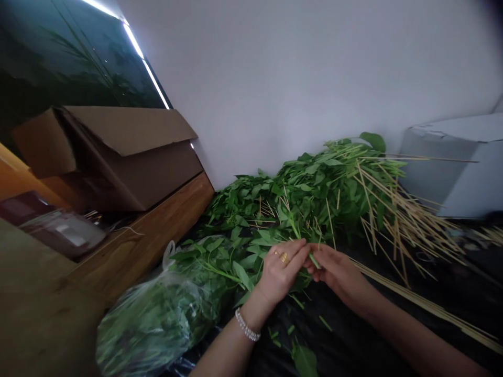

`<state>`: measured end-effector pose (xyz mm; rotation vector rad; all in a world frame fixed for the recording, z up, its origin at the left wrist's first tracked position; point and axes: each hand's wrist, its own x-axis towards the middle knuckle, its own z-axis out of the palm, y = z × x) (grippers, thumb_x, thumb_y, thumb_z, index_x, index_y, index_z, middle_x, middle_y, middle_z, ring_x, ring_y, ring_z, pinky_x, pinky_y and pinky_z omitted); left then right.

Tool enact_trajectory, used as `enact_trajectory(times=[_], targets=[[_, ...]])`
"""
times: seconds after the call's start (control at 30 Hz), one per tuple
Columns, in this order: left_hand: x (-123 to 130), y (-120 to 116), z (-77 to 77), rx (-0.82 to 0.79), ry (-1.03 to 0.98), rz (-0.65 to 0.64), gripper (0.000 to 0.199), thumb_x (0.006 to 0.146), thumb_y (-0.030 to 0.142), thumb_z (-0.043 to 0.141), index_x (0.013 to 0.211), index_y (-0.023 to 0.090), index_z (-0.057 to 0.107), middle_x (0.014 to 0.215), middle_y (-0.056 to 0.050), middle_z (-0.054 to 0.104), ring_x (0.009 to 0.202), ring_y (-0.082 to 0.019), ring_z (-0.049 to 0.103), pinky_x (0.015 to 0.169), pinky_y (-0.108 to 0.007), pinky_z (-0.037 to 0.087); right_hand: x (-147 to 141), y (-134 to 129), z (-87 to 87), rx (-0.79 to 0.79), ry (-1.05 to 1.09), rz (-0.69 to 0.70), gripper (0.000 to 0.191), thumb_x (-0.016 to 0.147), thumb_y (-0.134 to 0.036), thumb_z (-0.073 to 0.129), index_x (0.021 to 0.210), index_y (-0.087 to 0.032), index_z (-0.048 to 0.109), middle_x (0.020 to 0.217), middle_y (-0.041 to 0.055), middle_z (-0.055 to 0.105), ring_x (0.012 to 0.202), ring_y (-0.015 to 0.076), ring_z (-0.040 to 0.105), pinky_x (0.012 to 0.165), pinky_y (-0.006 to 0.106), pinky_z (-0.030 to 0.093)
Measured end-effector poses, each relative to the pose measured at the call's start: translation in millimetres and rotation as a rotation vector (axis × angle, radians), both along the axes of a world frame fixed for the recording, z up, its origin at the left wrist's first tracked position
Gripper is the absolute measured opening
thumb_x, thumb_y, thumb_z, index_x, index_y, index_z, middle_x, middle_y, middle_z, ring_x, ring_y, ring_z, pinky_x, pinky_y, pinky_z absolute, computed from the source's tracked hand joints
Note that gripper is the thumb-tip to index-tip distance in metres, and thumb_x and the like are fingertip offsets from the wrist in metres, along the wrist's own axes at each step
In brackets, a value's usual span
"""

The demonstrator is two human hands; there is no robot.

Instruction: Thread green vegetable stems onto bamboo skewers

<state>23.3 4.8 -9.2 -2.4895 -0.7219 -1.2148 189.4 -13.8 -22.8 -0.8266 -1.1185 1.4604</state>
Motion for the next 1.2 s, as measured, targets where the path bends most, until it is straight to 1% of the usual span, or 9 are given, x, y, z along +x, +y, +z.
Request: enact_trajectory(times=[0.13, 0.27, 0.33, 0.43, 0.6, 0.77, 0.87, 1.0, 1.2], targets=[[-0.5, -2.8, -3.1, -0.070, 0.016, 0.005, 0.035, 0.092, 0.016, 0.053, 0.126, 0.020, 0.058, 0.121, -0.011, 0.068, 0.107, -0.019, 0.065, 0.089, -0.033, 0.054, 5.0, 3.7, -6.9, -0.126, 0.047, -0.048, 0.043, 0.067, -0.050, 0.078, 0.095, -0.018, 0.069, 0.075, 0.0024, 0.065, 0.067, 0.0130, 0.056, 0.060, 0.026, 0.043], [-6.8, 0.2, 1.0, -0.114, -0.177, 0.129, 0.031, 0.090, 0.016, 0.055, 0.119, 0.020, 0.063, 0.105, -0.009, 0.070, 0.095, -0.018, 0.066, 0.084, -0.031, 0.054, 12.6, 8.0, -8.6, -0.086, -0.058, -0.143, 0.044, 0.067, -0.049, 0.077, 0.097, -0.017, 0.070, 0.078, 0.0028, 0.065, 0.071, 0.0140, 0.056, 0.064, 0.027, 0.043], [-13.6, 3.1, 3.0, -0.125, -0.302, 0.202, 0.026, 0.091, 0.015, 0.054, 0.113, 0.021, 0.066, 0.093, -0.007, 0.069, 0.086, -0.016, 0.066, 0.078, -0.029, 0.054, 15.3, 8.3, -4.7, -0.050, -0.152, -0.190, 0.044, 0.068, -0.051, 0.075, 0.095, -0.016, 0.071, 0.075, 0.0024, 0.064, 0.068, 0.0139, 0.054, 0.064, 0.028, 0.043], [-22.9, 6.9, 4.4, -0.126, -0.380, 0.261, 0.024, 0.090, 0.016, 0.055, 0.109, 0.021, 0.068, 0.087, -0.005, 0.065, 0.080, -0.014, 0.063, 0.074, -0.027, 0.053, 16.8, 6.8, 3.5, -0.018, -0.281, -0.238, 0.046, 0.068, -0.054, 0.072, 0.092, -0.016, 0.072, 0.070, 0.0021, 0.063, 0.064, 0.0144, 0.052, 0.063, 0.030, 0.044], [-26.5, 10.6, 2.3, -0.112, -0.337, 0.258, 0.019, 0.089, 0.018, 0.058, 0.104, 0.021, 0.070, 0.087, -0.005, 0.065, 0.080, -0.014, 0.062, 0.073, -0.027, 0.053, 15.8, 4.6, 8.9, 0.022, -0.361, -0.254, 0.046, 0.069, -0.057, 0.068, 0.092, -0.018, 0.074, 0.073, 0.0041, 0.067, 0.067, 0.0173, 0.056, 0.065, 0.032, 0.048], [-26.0, 13.7, 1.2, -0.109, -0.221, 0.258, 0.020, 0.089, 0.018, 0.059, 0.104, 0.023, 0.070, 0.093, -0.006, 0.065, 0.087, -0.016, 0.061, 0.078, -0.030, 0.052, 15.8, 6.9, 3.6, -0.006, -0.294, -0.234, 0.045, 0.070, -0.056, 0.069, 0.093, -0.018, 0.073, 0.074, 0.0042, 0.068, 0.066, 0.0164, 0.057, 0.065, 0.032, 0.048], [-26.3, 13.5, 2.7, -0.122, -0.197, 0.265, 0.020, 0.089, 0.019, 0.060, 0.105, 0.023, 0.070, 0.097, -0.006, 0.066, 0.090, -0.017, 0.060, 0.081, -0.032, 0.050, 17.2, 8.0, 1.3, 0.007, -0.321, -0.250, 0.043, 0.071, -0.053, 0.068, 0.095, -0.017, 0.072, 0.076, 0.0043, 0.068, 0.067, 0.0165, 0.057, 0.067, 0.032, 0.048], [-26.5, 12.5, 4.6, -0.133, -0.110, 0.297, 0.019, 0.088, 0.020, 0.060, 0.104, 0.024, 0.070, 0.101, -0.007, 0.066, 0.089, -0.018, 0.057, 0.079, -0.033, 0.048, 19.5, 7.9, -0.1, 0.132, -0.467, -0.310, 0.034, 0.078, -0.048, 0.063, 0.092, -0.019, 0.073, 0.086, 0.0057, 0.070, 0.074, 0.0187, 0.060, 0.069, 0.033, 0.049], [-26.2, 14.5, 5.1, -0.127, 0.038, 0.321, 0.019, 0.090, 0.021, 0.059, 0.105, 0.025, 0.070, 0.100, -0.004, 0.071, 0.090, -0.020, 0.056, 0.079, -0.036, 0.041, 21.4, 7.0, -8.7, 0.556, -0.700, -0.403, 0.021, 0.091, -0.031, 0.052, 0.097, -0.022, 0.070, 0.097, 0.0056, 0.068, 0.094, 0.0203, 0.061, 0.084, 0.035, 0.047]])
